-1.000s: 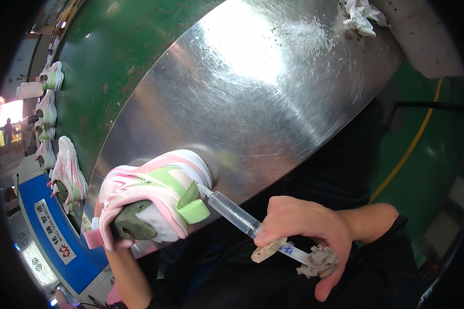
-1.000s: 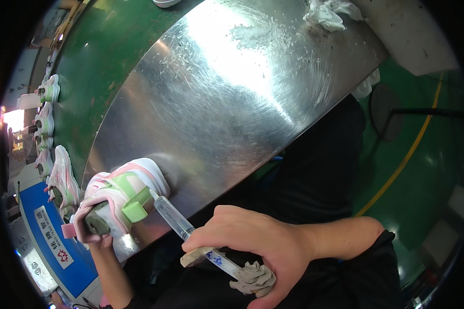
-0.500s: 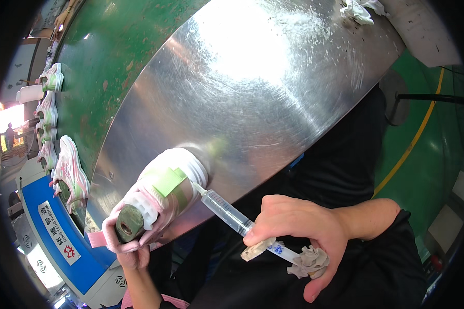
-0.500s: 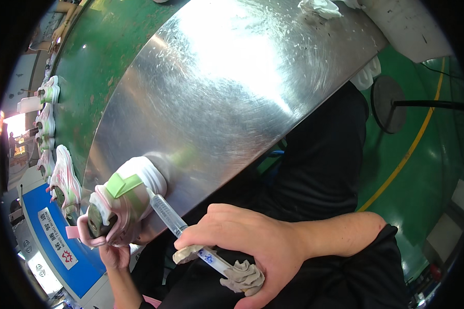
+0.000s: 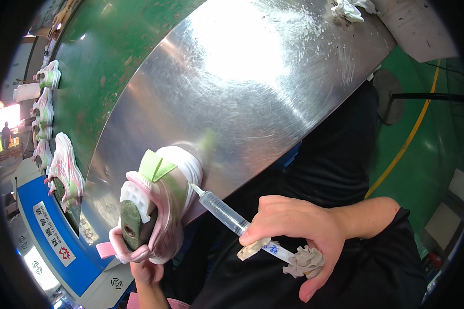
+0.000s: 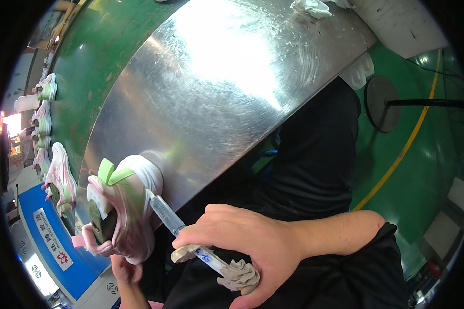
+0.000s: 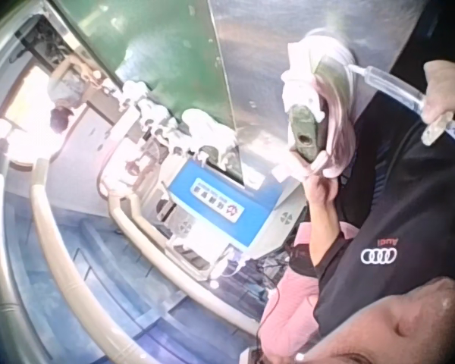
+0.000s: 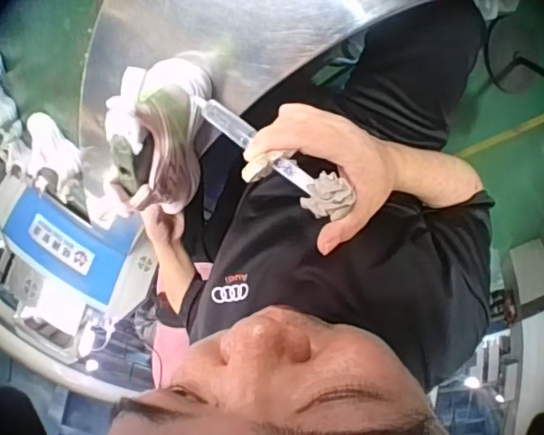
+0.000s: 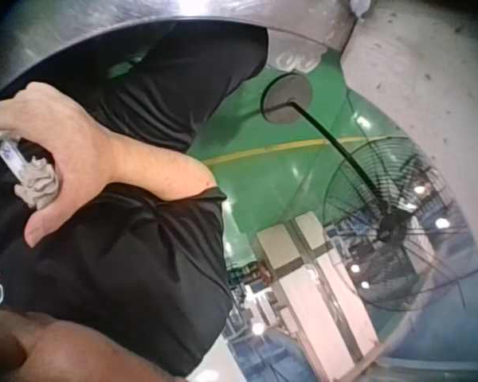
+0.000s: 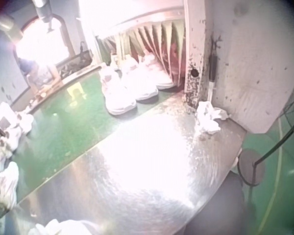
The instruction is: The person takes shoes from a conveyor belt, applies adhesive along their edges using a syringe, and places the shoes back onto the conveyor belt.
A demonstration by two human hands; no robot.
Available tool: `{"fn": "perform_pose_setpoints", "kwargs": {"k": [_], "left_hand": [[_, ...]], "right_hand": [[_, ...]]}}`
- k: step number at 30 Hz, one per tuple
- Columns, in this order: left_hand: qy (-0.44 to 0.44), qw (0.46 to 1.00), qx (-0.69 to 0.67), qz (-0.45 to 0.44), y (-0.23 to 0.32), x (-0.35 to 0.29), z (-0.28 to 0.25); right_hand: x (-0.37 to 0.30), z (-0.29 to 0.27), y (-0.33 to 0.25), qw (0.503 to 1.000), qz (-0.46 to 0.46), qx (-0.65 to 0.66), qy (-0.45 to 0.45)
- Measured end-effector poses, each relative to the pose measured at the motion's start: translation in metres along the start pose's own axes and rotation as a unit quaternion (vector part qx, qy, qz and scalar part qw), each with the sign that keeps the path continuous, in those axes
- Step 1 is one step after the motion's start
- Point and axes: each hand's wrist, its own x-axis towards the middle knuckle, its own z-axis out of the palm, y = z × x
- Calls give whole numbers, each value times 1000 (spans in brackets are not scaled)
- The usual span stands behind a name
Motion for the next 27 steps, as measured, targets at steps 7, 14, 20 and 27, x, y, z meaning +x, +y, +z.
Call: {"fn": "perform_pose_setpoints", "kwargs": {"k": [7, 14, 20, 27], "left_hand": [[23, 986, -122, -110, -18, -30, -11], [-26, 979, -182, -87, -41, -41, 6], [-75, 958, -219, -169, -58, -43, 20], [-122, 934, -244, -231, -63, -33, 38]], "right_hand": [[0, 4, -4, 1000, 1, -14, 2], [1, 7, -10, 999, 28, -22, 3], [4, 4, -15, 997, -53, -50, 0], [-1, 10, -11, 995, -64, -79, -23]]}}
